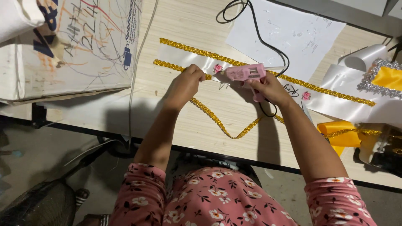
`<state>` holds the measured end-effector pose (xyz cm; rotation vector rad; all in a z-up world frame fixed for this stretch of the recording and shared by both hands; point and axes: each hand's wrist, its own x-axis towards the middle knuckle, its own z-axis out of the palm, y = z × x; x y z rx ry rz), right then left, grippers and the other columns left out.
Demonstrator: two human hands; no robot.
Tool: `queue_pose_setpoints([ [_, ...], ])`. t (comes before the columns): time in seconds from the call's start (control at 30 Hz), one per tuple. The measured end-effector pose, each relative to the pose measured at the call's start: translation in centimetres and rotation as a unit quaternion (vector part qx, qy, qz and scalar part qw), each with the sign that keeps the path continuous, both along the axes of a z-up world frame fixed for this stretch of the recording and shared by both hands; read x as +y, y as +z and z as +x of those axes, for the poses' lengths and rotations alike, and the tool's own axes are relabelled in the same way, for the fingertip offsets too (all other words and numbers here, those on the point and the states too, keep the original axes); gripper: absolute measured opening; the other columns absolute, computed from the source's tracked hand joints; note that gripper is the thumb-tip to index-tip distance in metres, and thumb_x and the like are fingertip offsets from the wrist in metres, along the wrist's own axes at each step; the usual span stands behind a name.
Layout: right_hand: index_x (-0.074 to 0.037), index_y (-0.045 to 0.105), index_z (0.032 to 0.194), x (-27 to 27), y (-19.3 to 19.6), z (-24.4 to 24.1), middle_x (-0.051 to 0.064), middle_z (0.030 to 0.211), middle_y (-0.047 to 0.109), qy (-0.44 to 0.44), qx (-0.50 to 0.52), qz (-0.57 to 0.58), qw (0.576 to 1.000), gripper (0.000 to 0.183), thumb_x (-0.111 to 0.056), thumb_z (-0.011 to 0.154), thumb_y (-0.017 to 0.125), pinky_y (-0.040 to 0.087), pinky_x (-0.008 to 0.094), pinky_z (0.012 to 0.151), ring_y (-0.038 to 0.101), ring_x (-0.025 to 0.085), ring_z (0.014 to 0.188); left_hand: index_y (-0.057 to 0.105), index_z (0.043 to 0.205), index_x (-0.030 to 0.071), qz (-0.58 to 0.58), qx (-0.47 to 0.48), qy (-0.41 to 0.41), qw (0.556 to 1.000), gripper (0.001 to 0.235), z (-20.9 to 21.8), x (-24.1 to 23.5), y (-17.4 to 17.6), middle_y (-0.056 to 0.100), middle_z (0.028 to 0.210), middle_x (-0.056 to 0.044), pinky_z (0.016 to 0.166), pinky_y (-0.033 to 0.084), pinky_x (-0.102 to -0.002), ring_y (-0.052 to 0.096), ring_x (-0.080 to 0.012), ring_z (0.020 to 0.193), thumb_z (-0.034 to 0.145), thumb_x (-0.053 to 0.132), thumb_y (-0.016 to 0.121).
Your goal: The person uses a hot glue gun to attach a gold glitter trim to the edges of a white satin sash. They apply glue in sections, press the trim into place, and use scissors to cut the trim to the correct length.
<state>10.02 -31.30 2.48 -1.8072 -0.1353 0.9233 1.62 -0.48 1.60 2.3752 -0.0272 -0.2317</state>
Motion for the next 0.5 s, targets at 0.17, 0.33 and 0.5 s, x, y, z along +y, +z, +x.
queue_pose_setpoints([
  [0.17, 0.000, 0.070, 0.122, 0.5, -0.7, -0.2, 0.011, 0.084, 0.068, 0.020, 0.020, -0.065, 0.997, 0.039, -0.032, 0.100, 0.068, 0.050, 0.028, 0.054, 0.061, 0.013, 0.061, 0.068, 0.098, 0.009, 0.025, -0.070, 0.011, 0.997, 0.008, 0.4, -0.6, -0.5, 0.065, 0.106, -0.006, 0.078, 0.056, -0.041, 0.067, -0.0262, 0.096, 0.092, 0.008, 0.062],
  [0.33, -0.003, 0.062, 0.123, 3.0, 2.4, -0.2, 0.005, 0.089, 0.074, 0.013, -0.003, -0.070, 0.997, 0.041, -0.035, 0.098, 0.066, 0.046, 0.027, 0.047, 0.056, 0.009, 0.056, 0.064, 0.092, 0.008, 0.027, -0.004, 0.035, 0.999, 0.021, 1.0, -0.8, 0.7, 0.066, 0.094, -0.004, 0.072, 0.055, -0.043, 0.067, -0.0267, 0.088, 0.093, 0.027, 0.074],
  [0.5, -0.002, 0.063, 0.121, 3.6, 2.2, 0.1, 0.006, 0.090, 0.075, 0.046, -0.048, -0.085, 0.994, 0.038, -0.033, 0.100, 0.065, 0.048, 0.026, 0.048, 0.060, 0.009, 0.059, 0.065, 0.096, 0.011, 0.014, -0.017, 0.042, 0.999, 0.013, 1.0, -0.5, -0.1, 0.067, 0.094, -0.004, 0.069, 0.054, -0.044, 0.068, -0.0281, 0.084, 0.094, 0.022, 0.071],
])
